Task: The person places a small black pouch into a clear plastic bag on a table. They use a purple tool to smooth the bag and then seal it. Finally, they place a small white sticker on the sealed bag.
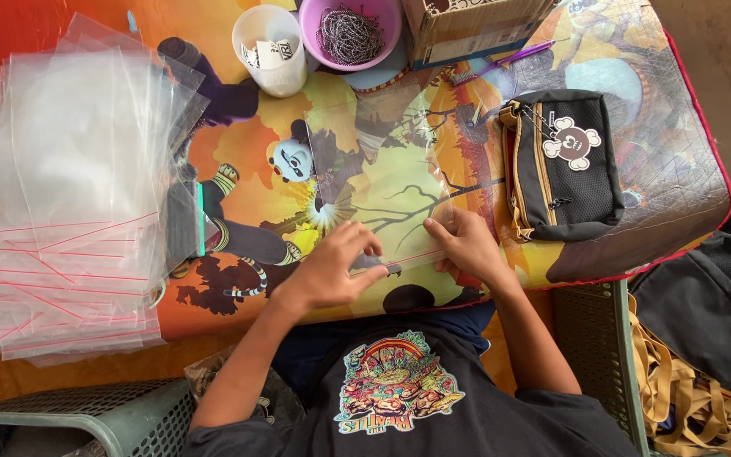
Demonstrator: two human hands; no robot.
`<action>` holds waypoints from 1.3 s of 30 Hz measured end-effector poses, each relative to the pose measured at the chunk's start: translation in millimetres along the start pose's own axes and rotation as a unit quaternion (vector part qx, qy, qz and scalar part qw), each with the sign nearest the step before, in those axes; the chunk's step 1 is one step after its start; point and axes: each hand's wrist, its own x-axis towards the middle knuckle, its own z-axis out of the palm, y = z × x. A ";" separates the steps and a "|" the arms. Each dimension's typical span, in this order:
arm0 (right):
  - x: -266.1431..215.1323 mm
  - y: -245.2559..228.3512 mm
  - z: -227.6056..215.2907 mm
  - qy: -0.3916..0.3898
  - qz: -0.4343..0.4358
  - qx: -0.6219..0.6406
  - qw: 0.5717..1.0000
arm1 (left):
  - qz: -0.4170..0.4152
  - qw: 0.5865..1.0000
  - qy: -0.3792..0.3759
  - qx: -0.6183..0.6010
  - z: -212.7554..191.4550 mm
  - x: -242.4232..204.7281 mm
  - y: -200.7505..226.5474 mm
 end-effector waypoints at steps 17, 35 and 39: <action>-1.2 8.5 2.5 0.200 -0.278 -0.323 0.882 | 0.083 0.954 0.202 0.207 43.4 -7.8 -43.9; 18.8 23.9 9.1 0.215 -0.451 -0.318 0.806 | 0.056 0.930 0.268 0.247 42.6 -2.5 -43.6; 19.0 28.9 -2.2 0.225 -0.441 -0.343 0.798 | -0.006 0.923 0.303 0.238 41.6 -13.9 -58.5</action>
